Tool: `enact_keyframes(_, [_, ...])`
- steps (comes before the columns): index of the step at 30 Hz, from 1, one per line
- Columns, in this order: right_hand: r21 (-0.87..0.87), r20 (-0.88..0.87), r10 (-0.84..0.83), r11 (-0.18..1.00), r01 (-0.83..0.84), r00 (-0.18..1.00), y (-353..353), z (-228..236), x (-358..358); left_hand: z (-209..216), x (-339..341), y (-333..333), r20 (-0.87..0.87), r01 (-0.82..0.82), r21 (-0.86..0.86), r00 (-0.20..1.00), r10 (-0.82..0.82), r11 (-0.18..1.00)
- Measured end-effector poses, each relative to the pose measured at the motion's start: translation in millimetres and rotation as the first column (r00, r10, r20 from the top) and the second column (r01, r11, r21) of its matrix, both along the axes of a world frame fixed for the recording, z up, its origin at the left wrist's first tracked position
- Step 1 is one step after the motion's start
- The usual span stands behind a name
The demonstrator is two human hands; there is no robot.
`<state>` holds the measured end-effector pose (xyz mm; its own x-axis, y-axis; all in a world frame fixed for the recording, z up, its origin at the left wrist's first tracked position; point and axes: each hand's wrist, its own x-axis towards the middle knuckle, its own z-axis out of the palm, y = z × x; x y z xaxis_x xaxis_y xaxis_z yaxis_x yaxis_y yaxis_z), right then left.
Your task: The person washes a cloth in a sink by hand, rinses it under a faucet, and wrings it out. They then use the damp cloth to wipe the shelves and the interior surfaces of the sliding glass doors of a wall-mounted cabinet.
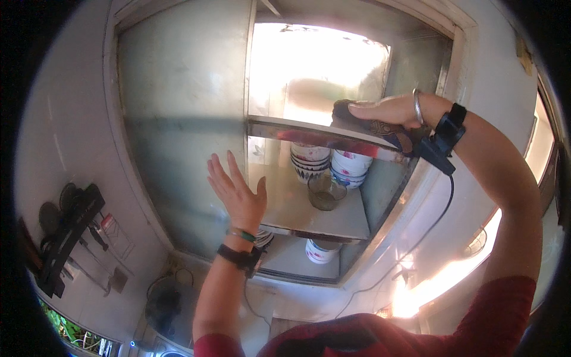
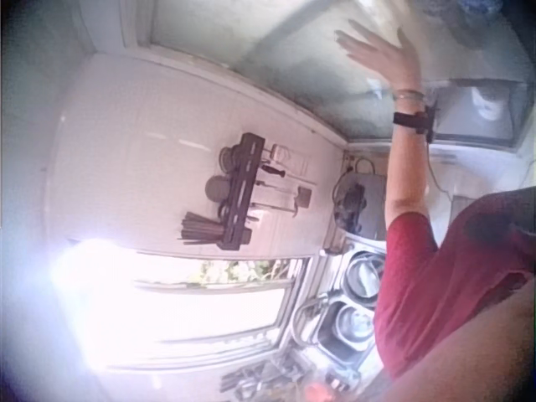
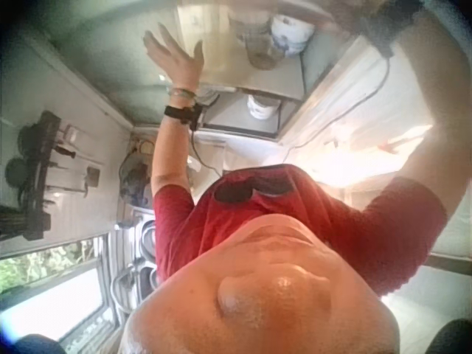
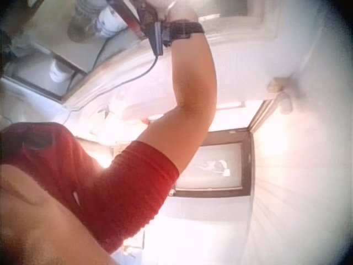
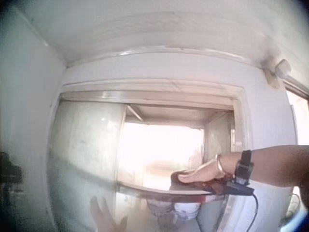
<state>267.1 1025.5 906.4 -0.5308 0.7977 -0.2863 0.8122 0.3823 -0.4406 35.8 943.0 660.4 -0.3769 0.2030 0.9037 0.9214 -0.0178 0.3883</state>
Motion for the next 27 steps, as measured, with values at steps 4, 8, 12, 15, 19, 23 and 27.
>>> enact_keyframes(4, [0.157,0.262,-0.050,0.988,0.008,0.964,-2.5,7.4,-11.4,-12.7,-14.8,11.9,-0.051,-0.114,-0.087,0.993,0.110,0.990])
enact_keyframes(8, [0.123,0.283,-0.096,0.990,0.063,0.954,4.8,8.0,-32.6,-20.2,-27.6,19.5,-0.075,-0.084,-0.011,0.994,0.083,0.996])
enact_keyframes(12, [0.113,0.176,0.062,0.990,-0.082,0.983,80.4,-5.4,-54.6,-22.7,-27.6,27.7,-0.101,-0.054,0.057,0.993,0.060,0.997])
enact_keyframes(15, [0.141,0.206,0.084,0.983,-0.115,0.975,88.8,-0.9,-93.7,-23.0,-25.9,29.8,-0.100,-0.013,0.095,0.995,0.023,0.995])
enact_keyframes(19, [0.150,0.258,0.302,0.926,-0.347,0.918,67.4,5.0,-161.0,-25.9,-29.4,24.8,-0.079,0.023,0.100,0.997,-0.015,0.995])
enact_keyframes(23, [0.244,0.234,0.304,0.901,-0.359,0.923,77.6,0.9,-212.2,-28.2,-29.7,27.3,-0.084,0.064,0.104,0.995,-0.055,0.993])
enact_keyframes(27, [0.313,0.281,0.298,0.870,-0.380,0.912,115.1,6.4,-233.2,-29.8,-33.9,25.6,-0.085,0.062,0.097,0.995,-0.054,0.993])
